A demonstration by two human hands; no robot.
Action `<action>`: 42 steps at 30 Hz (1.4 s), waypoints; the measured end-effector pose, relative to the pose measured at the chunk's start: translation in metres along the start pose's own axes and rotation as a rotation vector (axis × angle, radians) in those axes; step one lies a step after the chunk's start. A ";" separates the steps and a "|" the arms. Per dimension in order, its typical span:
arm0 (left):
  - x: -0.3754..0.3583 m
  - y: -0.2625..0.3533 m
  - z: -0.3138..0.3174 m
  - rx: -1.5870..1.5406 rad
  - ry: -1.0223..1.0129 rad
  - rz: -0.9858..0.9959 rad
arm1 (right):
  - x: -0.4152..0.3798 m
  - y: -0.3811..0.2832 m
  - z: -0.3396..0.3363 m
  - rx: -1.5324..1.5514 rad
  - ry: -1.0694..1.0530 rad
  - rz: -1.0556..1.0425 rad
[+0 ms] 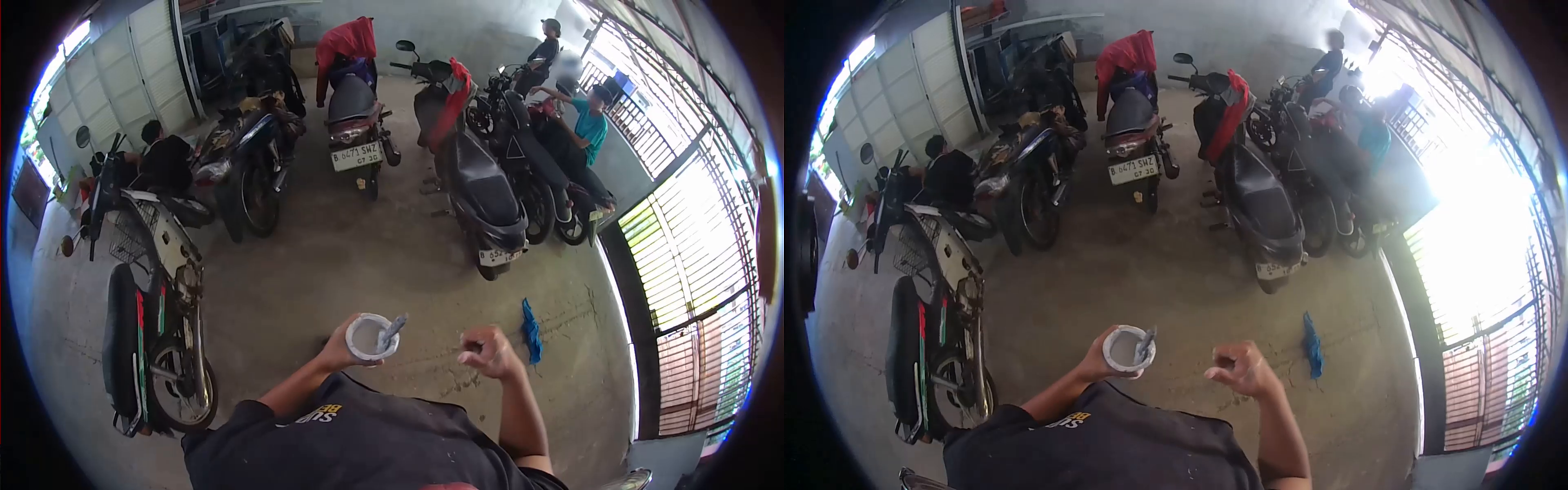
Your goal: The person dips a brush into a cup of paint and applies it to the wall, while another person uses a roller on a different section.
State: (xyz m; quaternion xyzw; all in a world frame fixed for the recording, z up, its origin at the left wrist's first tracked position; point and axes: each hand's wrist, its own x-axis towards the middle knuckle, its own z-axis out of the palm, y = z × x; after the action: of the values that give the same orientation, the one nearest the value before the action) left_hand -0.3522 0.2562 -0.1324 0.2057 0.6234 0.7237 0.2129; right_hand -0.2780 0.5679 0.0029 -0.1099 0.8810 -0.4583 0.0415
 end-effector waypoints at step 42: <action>0.350 0.038 -0.034 -0.140 0.377 0.193 | 0.332 0.173 -0.224 0.257 -0.127 0.070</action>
State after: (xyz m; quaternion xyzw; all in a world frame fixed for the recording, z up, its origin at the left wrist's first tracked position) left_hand -0.6622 0.4208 -0.0885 0.1102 0.5780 0.8078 0.0359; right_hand -0.6669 0.7659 -0.0006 -0.1015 0.8139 -0.5579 0.1267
